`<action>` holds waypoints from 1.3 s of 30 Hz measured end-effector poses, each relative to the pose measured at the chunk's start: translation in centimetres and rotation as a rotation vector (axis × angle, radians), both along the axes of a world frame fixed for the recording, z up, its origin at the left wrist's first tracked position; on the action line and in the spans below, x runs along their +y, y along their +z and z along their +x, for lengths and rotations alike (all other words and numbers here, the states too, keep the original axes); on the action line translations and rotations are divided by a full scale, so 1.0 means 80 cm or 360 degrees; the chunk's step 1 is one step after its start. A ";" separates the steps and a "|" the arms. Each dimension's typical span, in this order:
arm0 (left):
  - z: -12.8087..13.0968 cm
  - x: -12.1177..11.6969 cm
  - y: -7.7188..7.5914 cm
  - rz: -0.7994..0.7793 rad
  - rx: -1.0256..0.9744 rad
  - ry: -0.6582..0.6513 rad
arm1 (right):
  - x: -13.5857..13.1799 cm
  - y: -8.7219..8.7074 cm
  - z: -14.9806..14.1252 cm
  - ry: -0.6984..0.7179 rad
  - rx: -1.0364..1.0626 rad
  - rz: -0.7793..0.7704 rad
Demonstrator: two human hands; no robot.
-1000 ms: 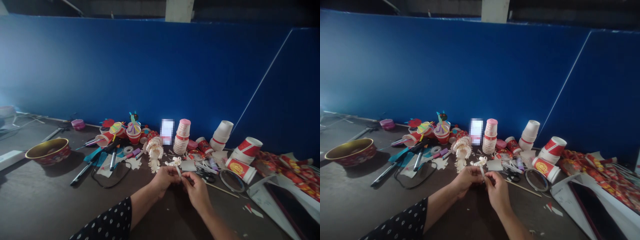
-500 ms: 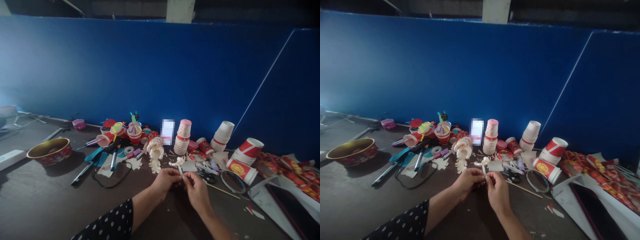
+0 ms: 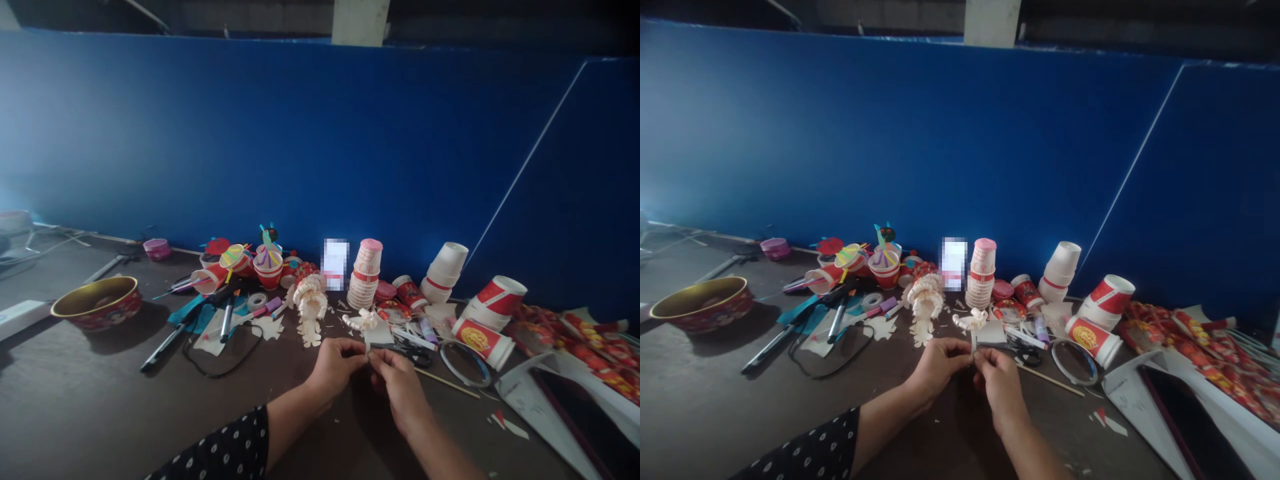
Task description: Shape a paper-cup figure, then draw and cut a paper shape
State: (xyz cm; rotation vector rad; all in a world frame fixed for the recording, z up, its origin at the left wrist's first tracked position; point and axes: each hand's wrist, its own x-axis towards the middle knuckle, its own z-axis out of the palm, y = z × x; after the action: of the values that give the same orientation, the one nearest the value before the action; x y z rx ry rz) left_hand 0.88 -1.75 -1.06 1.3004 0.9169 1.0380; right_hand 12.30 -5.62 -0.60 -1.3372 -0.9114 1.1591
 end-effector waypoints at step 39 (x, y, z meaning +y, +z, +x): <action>0.004 -0.005 -0.004 0.0064 0.0161 0.0027 | 0.003 -0.013 0.004 0.0035 -0.0654 0.0455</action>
State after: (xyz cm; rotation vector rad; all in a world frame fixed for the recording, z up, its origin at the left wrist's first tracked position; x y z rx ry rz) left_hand 1.20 -2.13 -1.35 1.3910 0.9892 1.0155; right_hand 12.62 -5.40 -1.67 -1.3505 -1.3362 0.7427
